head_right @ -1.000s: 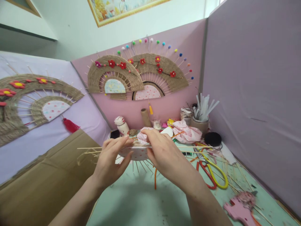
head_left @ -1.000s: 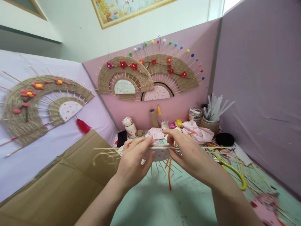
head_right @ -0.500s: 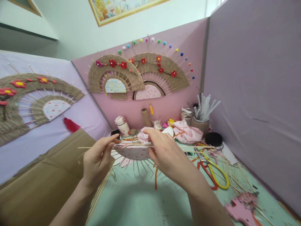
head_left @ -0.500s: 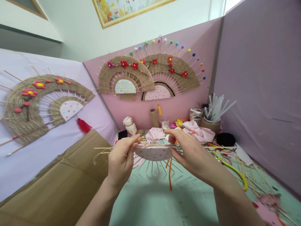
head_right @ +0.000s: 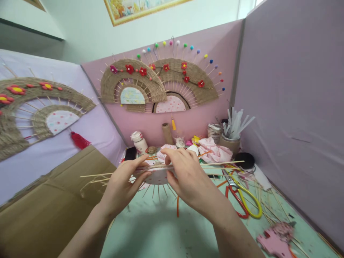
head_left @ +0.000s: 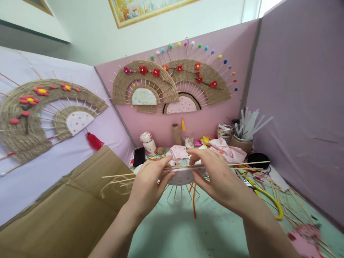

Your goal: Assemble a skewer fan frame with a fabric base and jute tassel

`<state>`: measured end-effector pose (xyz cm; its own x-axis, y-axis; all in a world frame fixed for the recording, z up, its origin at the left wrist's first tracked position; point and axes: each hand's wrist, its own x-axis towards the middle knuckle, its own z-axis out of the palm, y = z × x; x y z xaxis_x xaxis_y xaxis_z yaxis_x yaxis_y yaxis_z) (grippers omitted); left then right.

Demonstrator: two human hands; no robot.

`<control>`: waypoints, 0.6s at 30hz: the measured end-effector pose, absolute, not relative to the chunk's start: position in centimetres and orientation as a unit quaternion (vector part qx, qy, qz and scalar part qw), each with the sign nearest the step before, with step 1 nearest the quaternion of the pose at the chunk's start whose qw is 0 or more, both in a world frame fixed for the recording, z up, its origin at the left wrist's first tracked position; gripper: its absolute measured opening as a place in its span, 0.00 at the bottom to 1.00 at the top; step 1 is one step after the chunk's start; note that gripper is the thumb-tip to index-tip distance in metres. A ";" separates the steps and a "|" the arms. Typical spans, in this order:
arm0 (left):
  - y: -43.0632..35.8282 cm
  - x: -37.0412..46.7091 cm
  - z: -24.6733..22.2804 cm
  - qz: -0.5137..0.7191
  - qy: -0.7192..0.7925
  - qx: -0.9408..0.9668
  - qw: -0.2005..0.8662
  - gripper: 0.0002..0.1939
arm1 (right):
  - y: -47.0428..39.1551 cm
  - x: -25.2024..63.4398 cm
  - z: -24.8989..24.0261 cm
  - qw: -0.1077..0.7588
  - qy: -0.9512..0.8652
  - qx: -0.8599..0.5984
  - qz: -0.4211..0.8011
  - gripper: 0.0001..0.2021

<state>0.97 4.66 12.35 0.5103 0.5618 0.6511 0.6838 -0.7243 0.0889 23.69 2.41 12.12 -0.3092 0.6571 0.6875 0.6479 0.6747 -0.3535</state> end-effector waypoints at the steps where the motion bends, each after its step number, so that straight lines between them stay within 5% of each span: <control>1: 4.6 1.1 12.4 -0.338 -0.356 -0.866 0.097 0.22 | 2.5 23.6 12.1 0.428 -0.809 -0.403 0.003 0.26; 18: 4.1 1.6 12.2 -0.348 -0.337 -0.866 0.122 0.21 | 2.3 23.6 11.9 0.414 -0.814 -0.406 0.037 0.28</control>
